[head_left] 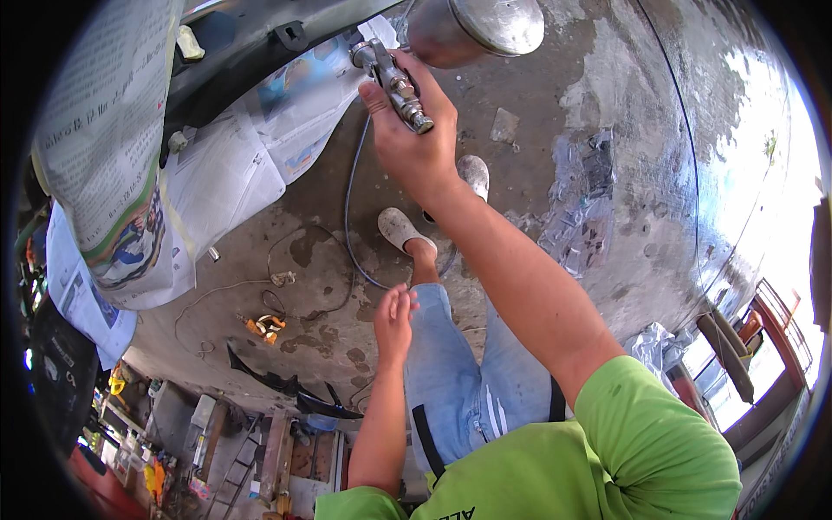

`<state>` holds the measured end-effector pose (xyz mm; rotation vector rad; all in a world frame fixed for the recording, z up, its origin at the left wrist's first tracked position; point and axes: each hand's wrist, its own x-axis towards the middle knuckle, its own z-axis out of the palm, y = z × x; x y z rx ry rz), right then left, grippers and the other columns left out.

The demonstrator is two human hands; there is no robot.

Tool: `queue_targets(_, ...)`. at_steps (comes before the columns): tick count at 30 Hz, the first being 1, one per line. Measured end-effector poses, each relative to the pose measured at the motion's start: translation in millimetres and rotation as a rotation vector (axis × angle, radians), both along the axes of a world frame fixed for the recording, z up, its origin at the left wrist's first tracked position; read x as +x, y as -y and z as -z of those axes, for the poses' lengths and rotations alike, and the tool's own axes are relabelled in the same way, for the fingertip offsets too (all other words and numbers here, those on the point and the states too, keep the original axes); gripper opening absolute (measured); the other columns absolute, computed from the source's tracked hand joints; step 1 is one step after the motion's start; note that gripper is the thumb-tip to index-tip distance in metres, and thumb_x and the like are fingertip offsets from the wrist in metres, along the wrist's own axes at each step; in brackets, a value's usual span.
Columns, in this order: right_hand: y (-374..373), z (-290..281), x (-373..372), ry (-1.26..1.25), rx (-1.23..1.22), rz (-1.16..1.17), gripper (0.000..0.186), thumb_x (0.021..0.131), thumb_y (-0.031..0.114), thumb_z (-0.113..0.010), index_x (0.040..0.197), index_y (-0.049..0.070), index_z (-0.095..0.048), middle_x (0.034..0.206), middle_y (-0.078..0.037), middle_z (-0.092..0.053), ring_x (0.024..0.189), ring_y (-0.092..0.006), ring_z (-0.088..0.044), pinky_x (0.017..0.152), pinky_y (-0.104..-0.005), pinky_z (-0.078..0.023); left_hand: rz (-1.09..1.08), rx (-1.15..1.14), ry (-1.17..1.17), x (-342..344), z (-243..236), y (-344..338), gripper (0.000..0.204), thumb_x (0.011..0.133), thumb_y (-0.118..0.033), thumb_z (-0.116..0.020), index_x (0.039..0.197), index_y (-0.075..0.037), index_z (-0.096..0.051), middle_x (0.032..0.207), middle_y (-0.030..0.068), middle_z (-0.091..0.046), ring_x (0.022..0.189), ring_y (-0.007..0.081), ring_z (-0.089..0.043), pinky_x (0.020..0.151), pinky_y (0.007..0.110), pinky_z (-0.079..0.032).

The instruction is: The person uses a spray gun to apply paint to a motorcycle part covered with newspaper. They adjust the spray gun, walk to a table to clean the nozzle with a small tool, then return to continue spraying the part from multiple angles.

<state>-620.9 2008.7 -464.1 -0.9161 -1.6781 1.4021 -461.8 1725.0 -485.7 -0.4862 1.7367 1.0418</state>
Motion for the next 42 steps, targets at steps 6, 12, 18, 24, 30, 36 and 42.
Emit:
queue_targets(6, -30.4, 11.4, 5.0, 0.046, -0.029, -0.013, 0.037, 0.09, 0.012, -0.078, 0.123, 0.005, -0.064, 0.087, -0.015, -0.072, 0.072, -0.0258, -0.069, 0.071, -0.0336, -0.054, -0.032, -0.121, 0.092, 83.3, -4.4, 43.1, 0.03, 0.107, -0.022, -0.056, 0.13, -0.004, -0.06, 0.103, 0.0061, -0.072, 0.08, 0.0107, -0.067, 0.066, 0.024, -0.048)
queue_targets(12, -60.6, 25.1, 6.7, 0.072, 0.032, 0.002, 0.037, 0.089, 0.013, -0.079, 0.122, 0.005, -0.064, 0.091, -0.016, -0.074, 0.077, -0.0272, -0.072, 0.074, -0.0338, -0.055, 0.005, -0.1, 0.098, 103.5, 6.8, 31.8, 0.031, 0.106, -0.023, -0.056, 0.131, -0.004, -0.06, 0.103, 0.0062, -0.072, 0.08, 0.0111, -0.066, 0.068, 0.025, -0.048)
queue_targets(18, -89.8, 33.0, 11.0, 0.142, -0.01, -0.004, 0.036, 0.089, 0.014, -0.079, 0.121, 0.006, -0.065, 0.094, -0.016, -0.075, 0.083, -0.0312, -0.074, 0.076, -0.035, -0.056, -0.027, -0.079, 0.177, 94.7, 0.9, -2.9, 0.033, 0.107, -0.026, -0.055, 0.132, -0.006, -0.061, 0.105, 0.0054, -0.072, 0.081, 0.011, -0.064, 0.071, 0.026, -0.048)
queue_targets(24, -127.8, 40.2, 6.4, 0.187, 0.085, 0.041, 0.033, 0.089, 0.02, -0.078, 0.118, 0.007, -0.067, 0.094, -0.015, -0.074, 0.086, -0.0341, -0.073, 0.079, -0.0392, -0.056, -0.054, -0.098, 0.219, 102.1, -2.8, -4.3, 0.033, 0.107, -0.025, -0.055, 0.133, -0.004, -0.06, 0.107, 0.0068, -0.073, 0.083, 0.0115, -0.066, 0.071, 0.026, -0.048)
queue_targets(30, -151.9, 37.8, -0.1, 0.221, 0.004, -0.032, 0.036, 0.089, 0.023, -0.079, 0.119, 0.008, -0.067, 0.097, -0.014, -0.076, 0.09, -0.0307, -0.073, 0.083, -0.039, -0.055, -0.059, -0.127, 0.214, 102.4, -3.1, -2.3, 0.033, 0.108, -0.025, -0.054, 0.132, -0.005, -0.061, 0.106, 0.0059, -0.073, 0.083, 0.0111, -0.065, 0.071, 0.026, -0.049)
queue_targets(36, -130.0, 15.1, 1.3, 0.292, -0.123, -0.149, 0.039, 0.088, 0.024, -0.08, 0.121, 0.008, -0.067, 0.102, -0.013, -0.076, 0.09, -0.0266, -0.072, 0.084, -0.0369, -0.055, -0.086, -0.124, 0.216, 105.0, -7.9, -8.9, 0.032, 0.107, -0.025, -0.055, 0.131, -0.005, -0.061, 0.104, 0.0048, -0.073, 0.082, 0.0105, -0.065, 0.071, 0.026, -0.048)
queue_targets(42, -100.9, -6.9, 3.4, 0.224, -0.194, -0.255, 0.042, 0.091, 0.026, -0.079, 0.126, 0.007, -0.065, 0.097, -0.009, -0.073, 0.083, -0.0175, -0.065, 0.079, -0.0323, -0.053, -0.09, -0.093, 0.204, 110.1, -5.4, -1.4, 0.031, 0.107, -0.025, -0.056, 0.13, -0.005, -0.061, 0.104, 0.0045, -0.073, 0.081, 0.0106, -0.065, 0.071, 0.025, -0.048)
